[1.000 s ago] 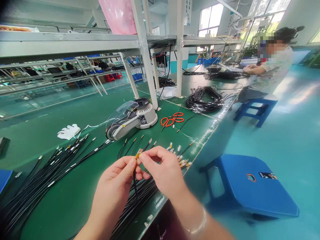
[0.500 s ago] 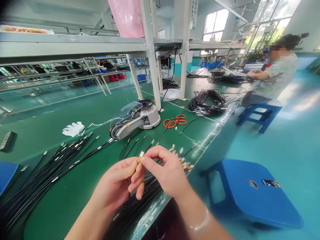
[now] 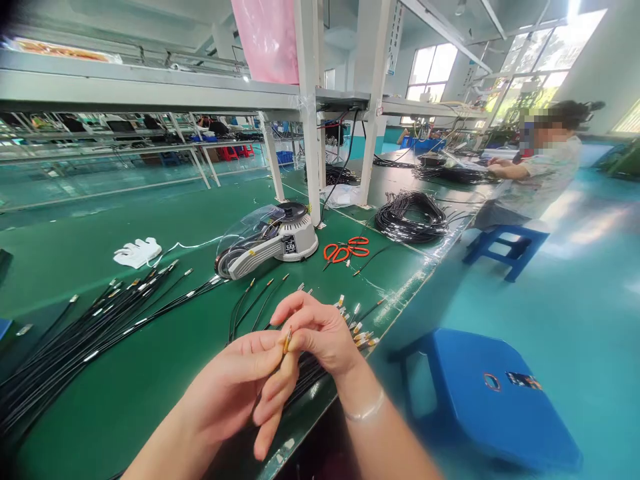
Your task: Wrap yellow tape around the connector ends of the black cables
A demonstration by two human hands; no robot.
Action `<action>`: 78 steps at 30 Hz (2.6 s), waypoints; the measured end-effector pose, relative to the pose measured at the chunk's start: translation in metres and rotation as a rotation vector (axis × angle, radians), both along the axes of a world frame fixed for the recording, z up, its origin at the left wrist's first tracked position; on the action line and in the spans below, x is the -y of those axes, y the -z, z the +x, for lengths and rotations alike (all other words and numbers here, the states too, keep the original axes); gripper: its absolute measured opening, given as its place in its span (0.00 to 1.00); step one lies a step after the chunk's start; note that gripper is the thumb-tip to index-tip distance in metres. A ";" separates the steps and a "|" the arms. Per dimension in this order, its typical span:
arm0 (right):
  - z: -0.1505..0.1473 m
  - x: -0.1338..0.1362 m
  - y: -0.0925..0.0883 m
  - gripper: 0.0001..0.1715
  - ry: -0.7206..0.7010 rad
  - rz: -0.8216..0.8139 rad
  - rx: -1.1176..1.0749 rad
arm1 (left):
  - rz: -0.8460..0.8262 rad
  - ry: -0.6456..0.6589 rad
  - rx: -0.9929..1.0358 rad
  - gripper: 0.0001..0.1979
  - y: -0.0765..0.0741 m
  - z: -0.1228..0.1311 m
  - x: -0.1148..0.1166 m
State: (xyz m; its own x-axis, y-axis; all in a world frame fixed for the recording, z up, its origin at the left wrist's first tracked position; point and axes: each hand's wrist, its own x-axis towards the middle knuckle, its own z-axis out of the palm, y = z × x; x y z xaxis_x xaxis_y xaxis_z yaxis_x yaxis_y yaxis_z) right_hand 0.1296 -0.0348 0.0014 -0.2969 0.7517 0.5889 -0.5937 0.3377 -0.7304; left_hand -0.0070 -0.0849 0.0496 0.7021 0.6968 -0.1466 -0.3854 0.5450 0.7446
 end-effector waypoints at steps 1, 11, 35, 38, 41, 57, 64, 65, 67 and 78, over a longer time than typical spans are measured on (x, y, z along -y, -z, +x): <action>0.003 -0.001 0.000 0.17 0.016 -0.024 0.018 | 0.067 -0.096 -0.092 0.15 -0.003 0.001 0.001; 0.041 0.020 -0.034 0.07 0.260 -0.333 0.337 | 1.019 -0.874 -0.911 0.04 0.002 0.017 0.008; 0.069 0.031 -0.009 0.12 0.249 -0.372 0.651 | 0.625 -0.342 -0.991 0.16 0.011 0.031 0.001; 0.078 0.015 -0.007 0.14 0.400 -0.384 0.760 | 0.778 -0.394 -1.154 0.15 0.019 0.017 -0.021; 0.081 -0.012 -0.003 0.14 0.516 -0.362 0.923 | 0.895 -0.497 -1.387 0.13 0.034 0.007 -0.060; 0.097 -0.102 -0.008 0.18 0.603 -0.414 0.822 | 0.465 -0.676 -0.934 0.19 0.027 -0.008 -0.104; 0.052 -0.166 -0.031 0.09 0.512 -0.464 0.704 | 0.294 -0.938 -0.725 0.22 0.001 -0.027 -0.046; 0.044 -0.177 -0.033 0.08 0.512 -0.482 0.699 | 0.287 -0.947 -0.712 0.22 0.001 -0.028 -0.043; 0.029 -0.197 -0.038 0.09 0.517 -0.525 0.696 | 0.276 -0.937 -0.679 0.23 0.002 -0.028 -0.041; -0.010 -0.262 -0.056 0.14 0.513 -0.772 0.753 | 0.295 -0.844 -0.649 0.19 0.010 -0.034 -0.041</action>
